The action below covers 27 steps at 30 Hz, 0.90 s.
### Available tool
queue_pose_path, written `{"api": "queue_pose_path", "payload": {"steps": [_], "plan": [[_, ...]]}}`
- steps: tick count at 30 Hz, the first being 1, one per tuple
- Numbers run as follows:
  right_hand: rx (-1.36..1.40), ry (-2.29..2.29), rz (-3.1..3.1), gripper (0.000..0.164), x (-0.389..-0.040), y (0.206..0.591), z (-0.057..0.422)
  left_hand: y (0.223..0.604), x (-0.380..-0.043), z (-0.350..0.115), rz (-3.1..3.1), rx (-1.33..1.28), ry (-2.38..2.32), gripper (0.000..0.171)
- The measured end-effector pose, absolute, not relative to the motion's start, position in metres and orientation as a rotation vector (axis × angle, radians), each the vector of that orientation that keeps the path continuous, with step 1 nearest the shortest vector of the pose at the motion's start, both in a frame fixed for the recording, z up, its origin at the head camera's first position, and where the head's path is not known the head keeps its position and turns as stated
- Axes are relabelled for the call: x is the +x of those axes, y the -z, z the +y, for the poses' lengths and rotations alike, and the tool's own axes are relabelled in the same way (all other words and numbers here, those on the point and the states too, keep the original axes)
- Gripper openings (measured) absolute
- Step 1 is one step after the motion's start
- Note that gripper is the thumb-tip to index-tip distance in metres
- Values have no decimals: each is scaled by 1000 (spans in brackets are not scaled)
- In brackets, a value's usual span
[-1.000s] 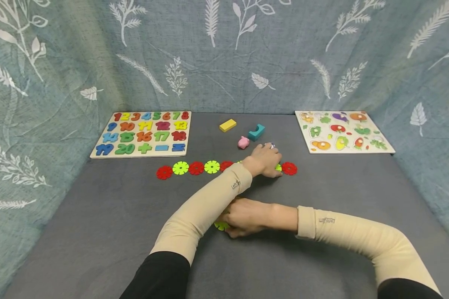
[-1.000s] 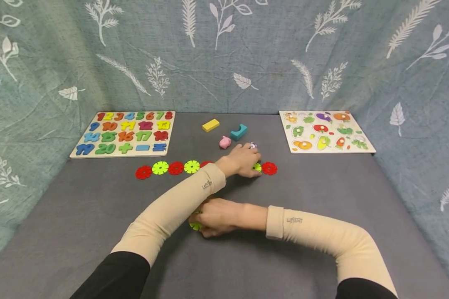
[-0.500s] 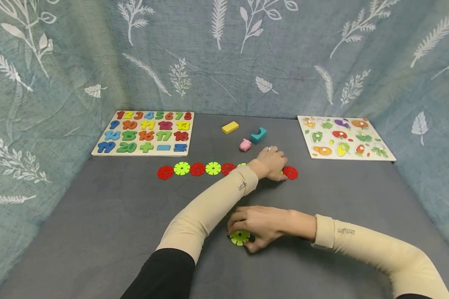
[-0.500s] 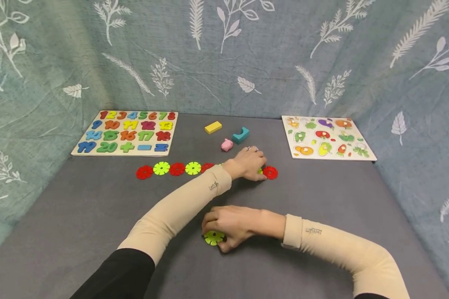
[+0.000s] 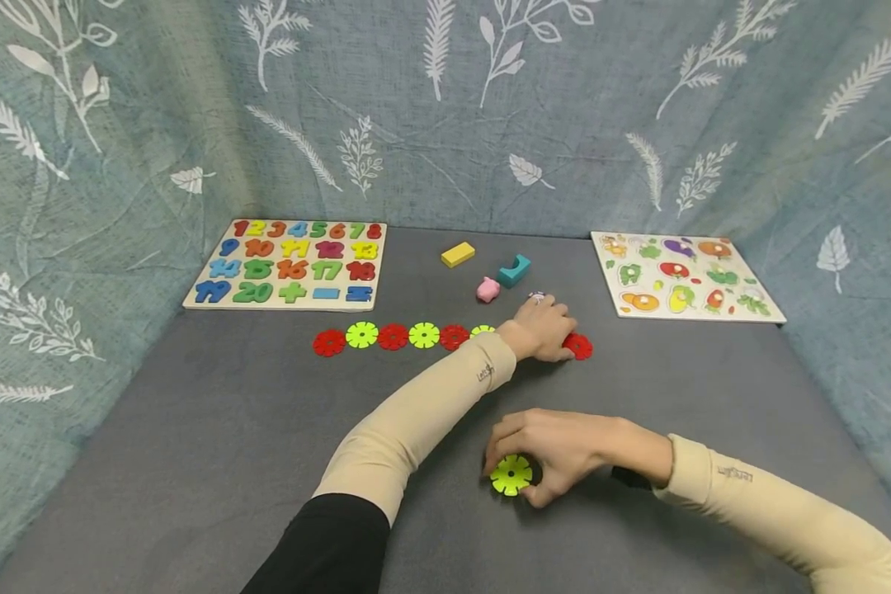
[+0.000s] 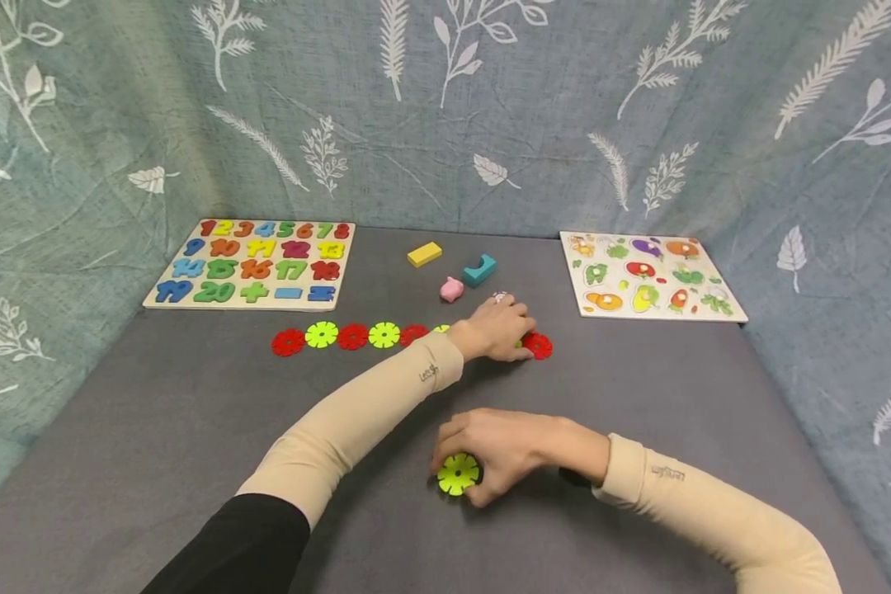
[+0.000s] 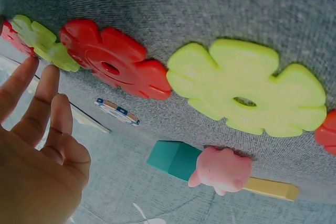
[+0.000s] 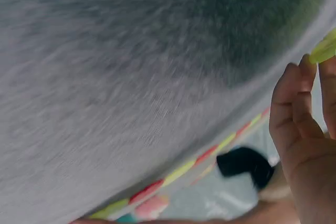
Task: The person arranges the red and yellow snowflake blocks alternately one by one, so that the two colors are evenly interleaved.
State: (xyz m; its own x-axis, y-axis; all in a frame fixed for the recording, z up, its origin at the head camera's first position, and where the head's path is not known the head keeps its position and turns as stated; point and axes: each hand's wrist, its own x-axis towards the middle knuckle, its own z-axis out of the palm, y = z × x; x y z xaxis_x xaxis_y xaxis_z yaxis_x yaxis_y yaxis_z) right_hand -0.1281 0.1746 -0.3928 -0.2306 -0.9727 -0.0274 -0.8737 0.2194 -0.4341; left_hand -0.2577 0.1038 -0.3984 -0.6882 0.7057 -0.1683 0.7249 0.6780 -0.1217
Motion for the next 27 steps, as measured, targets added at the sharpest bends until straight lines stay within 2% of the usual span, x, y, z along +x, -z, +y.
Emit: {"api": "queue_pose_path", "payload": {"steps": [13, 27], "plan": [[-1446, 621, 2460, 39, -150, 375, 241, 398, -258, 105, 2748, 1158, 240, 50], [-1073, 578, 2770, 40, -190, 394, 301, 399, -257, 105, 2752, 1167, 251, 47]]}}
